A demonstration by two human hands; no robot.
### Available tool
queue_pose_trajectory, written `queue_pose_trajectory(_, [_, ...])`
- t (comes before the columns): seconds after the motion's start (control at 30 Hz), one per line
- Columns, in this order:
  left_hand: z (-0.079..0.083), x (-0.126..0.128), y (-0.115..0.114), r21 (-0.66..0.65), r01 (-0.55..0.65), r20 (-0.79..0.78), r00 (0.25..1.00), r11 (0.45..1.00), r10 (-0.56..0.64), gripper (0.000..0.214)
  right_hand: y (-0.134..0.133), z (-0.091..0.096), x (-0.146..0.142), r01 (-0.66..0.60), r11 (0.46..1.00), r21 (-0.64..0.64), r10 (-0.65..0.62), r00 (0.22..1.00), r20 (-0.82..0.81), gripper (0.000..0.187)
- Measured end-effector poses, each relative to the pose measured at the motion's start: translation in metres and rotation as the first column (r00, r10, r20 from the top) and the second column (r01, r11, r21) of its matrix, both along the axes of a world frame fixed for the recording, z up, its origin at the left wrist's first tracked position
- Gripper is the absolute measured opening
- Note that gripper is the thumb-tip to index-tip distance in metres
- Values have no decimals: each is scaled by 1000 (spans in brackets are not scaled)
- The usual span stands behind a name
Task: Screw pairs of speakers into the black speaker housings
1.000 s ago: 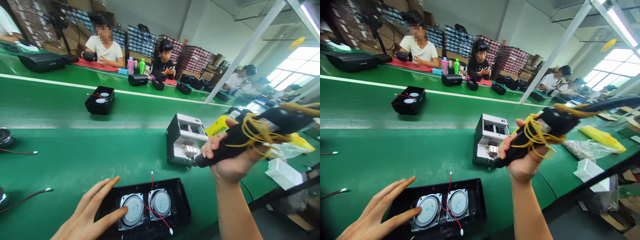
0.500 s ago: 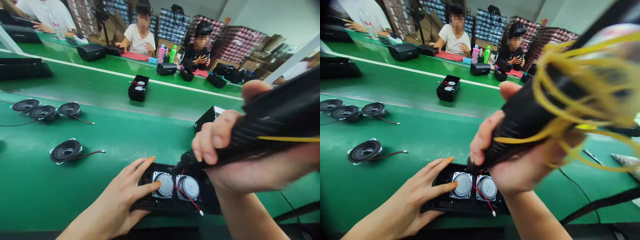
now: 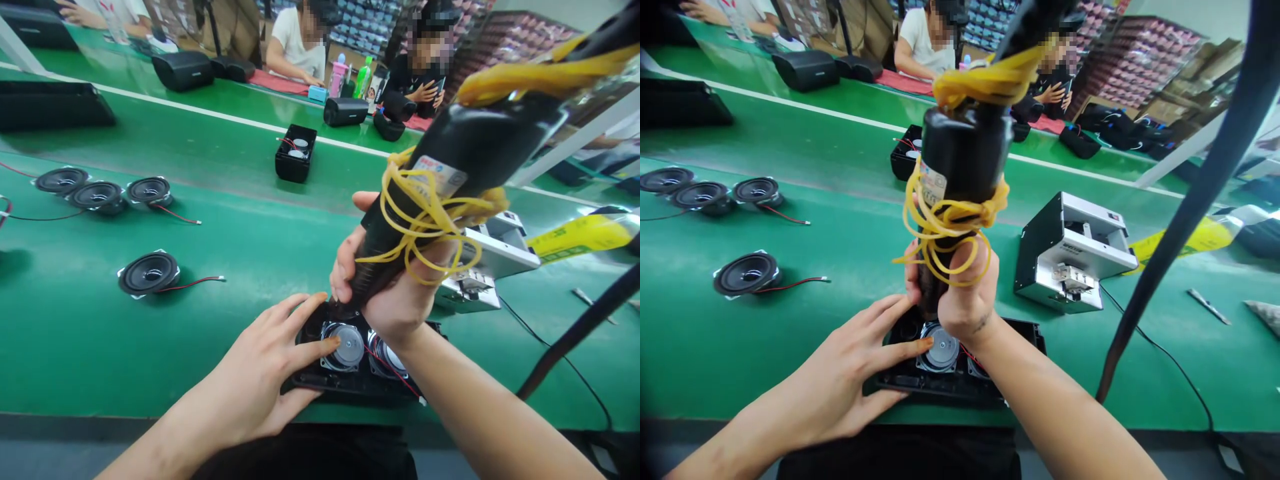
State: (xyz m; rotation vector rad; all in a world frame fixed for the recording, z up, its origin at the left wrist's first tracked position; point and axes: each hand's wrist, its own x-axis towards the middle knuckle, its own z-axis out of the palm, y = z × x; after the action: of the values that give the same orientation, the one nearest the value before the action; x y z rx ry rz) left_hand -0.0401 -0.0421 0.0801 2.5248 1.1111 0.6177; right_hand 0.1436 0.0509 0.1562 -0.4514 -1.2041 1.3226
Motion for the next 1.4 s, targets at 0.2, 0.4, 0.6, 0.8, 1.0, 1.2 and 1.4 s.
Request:
queue_pose_trajectory(0.2, [2,1,-1,-8,2,8,1000,1000,-2,69,5,-6,0,-55,996,67,54,998,21,61])
queue_pose_trajectory(0.4, [4,1,1,-1,2,14,1000,1000,-2,72,1,-9,-2,-28,999,35,27,999,39,59])
queue_pose_trajectory(0.6, [4,2,1,9,0,16,1000,1000,0,69,2,-14,-3,-33,998,54,32,999,27,62])
queue_pose_trajectory(0.8, [3,0,1,11,-5,9,1000,1000,5,69,-1,-20,-3,-37,998,59,29,991,127,70])
queue_pose_trajectory(1.0, [0,-1,3,7,27,-3,1000,1000,-27,72,-3,-36,1,-49,997,63,35,979,200,77])
queue_pose_trajectory(1.2, [6,-3,6,-33,35,-9,999,999,-35,74,0,-46,3,-41,997,62,29,981,194,77])
queue_pose_trajectory(1.4, [-22,4,14,25,73,-59,996,997,-72,65,-5,-43,2,-61,997,51,55,992,111,63])
